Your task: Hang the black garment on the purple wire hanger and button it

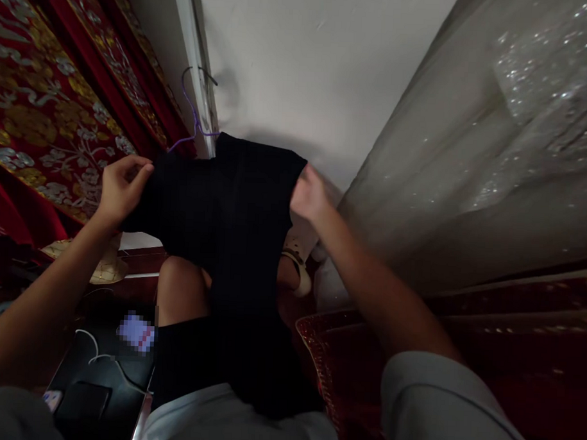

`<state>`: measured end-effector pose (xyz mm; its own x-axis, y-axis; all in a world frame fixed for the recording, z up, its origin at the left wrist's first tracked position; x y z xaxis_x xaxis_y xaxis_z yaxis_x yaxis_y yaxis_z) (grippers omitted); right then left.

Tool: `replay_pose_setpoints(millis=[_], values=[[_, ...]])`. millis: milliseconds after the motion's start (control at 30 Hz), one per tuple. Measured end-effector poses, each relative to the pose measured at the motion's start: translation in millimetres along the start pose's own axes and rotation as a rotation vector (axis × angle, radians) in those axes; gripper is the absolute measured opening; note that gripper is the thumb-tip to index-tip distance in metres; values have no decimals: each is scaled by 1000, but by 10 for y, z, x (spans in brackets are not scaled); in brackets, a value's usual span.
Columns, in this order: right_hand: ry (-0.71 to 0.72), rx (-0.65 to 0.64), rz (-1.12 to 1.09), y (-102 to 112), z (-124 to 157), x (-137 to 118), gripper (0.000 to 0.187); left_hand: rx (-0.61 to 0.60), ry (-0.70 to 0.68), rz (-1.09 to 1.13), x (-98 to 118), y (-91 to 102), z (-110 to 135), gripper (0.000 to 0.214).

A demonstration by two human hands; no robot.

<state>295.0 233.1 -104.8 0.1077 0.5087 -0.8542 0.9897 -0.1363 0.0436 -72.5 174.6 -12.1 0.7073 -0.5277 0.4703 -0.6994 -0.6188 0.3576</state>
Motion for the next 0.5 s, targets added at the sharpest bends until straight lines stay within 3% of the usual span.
replay_pose_setpoints(millis=[67,133,267,400,500], values=[[-108,30,-95,133,-96,37,73,-36,-16,19,45,-12,-24,24],[-228,115,-172,240,-201,-23,60,-43,-8,63,90,-60,-76,23],[-284,225,-239,231,-306,-460,45,-7,51,142,123,-180,-192,24],[-242,8,-246,-24,-40,-934,48,44,36,100,23,-201,-243,10],[-284,-412,-145,-234,325,-1049,45,82,-8,27,-69,-130,-187,14]])
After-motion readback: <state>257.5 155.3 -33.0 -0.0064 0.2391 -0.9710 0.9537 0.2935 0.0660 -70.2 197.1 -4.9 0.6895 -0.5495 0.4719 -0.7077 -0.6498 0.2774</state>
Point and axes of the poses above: each hand's wrist, its own z-axis away from the middle knuckle, its own y-axis out of the back of the hand, x = y × z, the point moved 6 cm from there along -z, towards the middle knuckle, and after that the axes turned 15 degrees about x, right-handed, at the moved point
